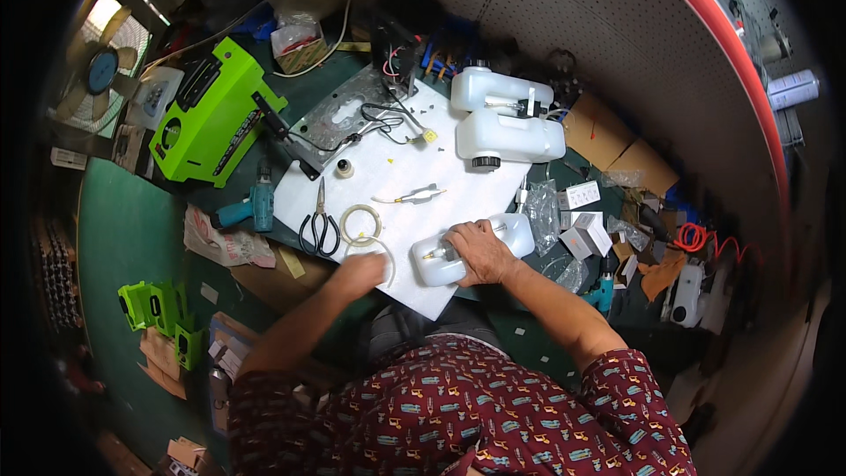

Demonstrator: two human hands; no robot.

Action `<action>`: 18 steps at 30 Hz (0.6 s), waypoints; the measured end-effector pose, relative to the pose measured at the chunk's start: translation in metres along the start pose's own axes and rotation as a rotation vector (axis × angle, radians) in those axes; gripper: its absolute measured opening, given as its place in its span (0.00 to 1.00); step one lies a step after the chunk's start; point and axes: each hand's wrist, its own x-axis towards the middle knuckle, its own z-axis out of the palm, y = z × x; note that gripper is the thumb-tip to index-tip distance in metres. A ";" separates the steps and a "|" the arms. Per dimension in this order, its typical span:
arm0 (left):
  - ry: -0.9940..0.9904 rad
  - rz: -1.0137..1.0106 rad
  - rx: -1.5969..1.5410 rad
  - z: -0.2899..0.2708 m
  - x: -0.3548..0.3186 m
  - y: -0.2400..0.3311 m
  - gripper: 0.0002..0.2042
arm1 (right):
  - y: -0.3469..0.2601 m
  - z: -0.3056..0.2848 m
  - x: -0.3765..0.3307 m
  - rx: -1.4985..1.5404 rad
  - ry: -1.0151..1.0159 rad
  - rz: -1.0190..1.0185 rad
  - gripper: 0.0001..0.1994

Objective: The person assembles white plastic containers by inserting cylindrical components into openings and securing them with tools. They handle multiple containers, using a drill and other hand tools to attach parts and tighten fittings.

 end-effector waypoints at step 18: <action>0.084 -0.080 0.220 0.033 -0.002 0.036 0.15 | 0.000 -0.009 -0.001 0.043 -0.077 0.040 0.54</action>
